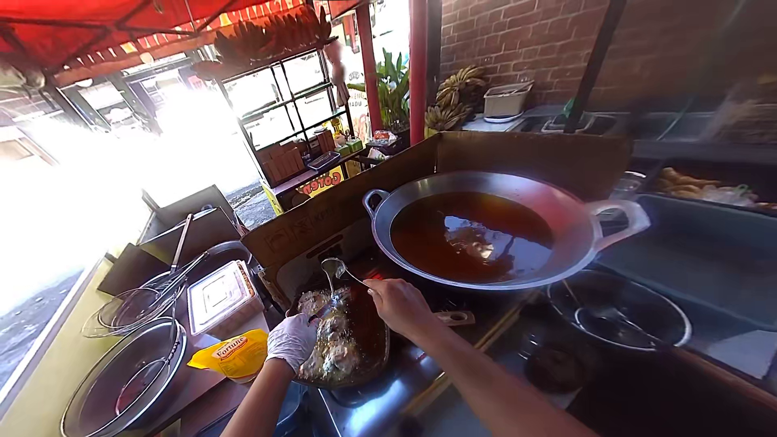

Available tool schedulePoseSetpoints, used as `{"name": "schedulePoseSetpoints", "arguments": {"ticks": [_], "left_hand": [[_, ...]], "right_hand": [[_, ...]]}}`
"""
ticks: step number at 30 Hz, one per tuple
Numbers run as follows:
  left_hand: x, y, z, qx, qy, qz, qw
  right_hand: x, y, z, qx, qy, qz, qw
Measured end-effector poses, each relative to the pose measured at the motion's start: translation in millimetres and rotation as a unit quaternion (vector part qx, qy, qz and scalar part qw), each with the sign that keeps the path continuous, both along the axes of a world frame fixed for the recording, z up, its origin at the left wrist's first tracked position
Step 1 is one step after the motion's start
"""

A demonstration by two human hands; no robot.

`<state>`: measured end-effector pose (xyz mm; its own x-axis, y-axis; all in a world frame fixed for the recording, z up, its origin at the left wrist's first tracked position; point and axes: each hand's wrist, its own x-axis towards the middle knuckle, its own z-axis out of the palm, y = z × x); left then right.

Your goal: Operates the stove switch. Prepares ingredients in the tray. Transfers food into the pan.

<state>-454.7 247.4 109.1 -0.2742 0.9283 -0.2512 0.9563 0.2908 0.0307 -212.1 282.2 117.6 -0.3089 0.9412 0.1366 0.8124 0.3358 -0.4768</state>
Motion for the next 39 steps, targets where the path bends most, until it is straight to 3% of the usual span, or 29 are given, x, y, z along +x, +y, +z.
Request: {"name": "schedulePoseSetpoints", "arguments": {"ticks": [4,9,15,26,39], "left_hand": [[9,-8,14,-0.007,0.01,-0.006,1.0],[12,-26,48,0.002,0.028,-0.025,0.999],[6,-28,55,-0.032,0.038,0.051,0.997],[21,5,28,0.008,0.017,0.042,0.999],[26,5,39,0.002,0.041,0.0,0.999]], "right_hand": [[-3,-2,4,-0.006,0.004,0.015,1.0],[-10,8,0,-0.074,-0.068,0.055,0.993],[-2,9,8,-0.08,-0.118,0.026,0.989],[22,-22,46,0.035,0.002,0.002,0.999],[32,-24,21,0.036,0.152,-0.023,0.987]]}}
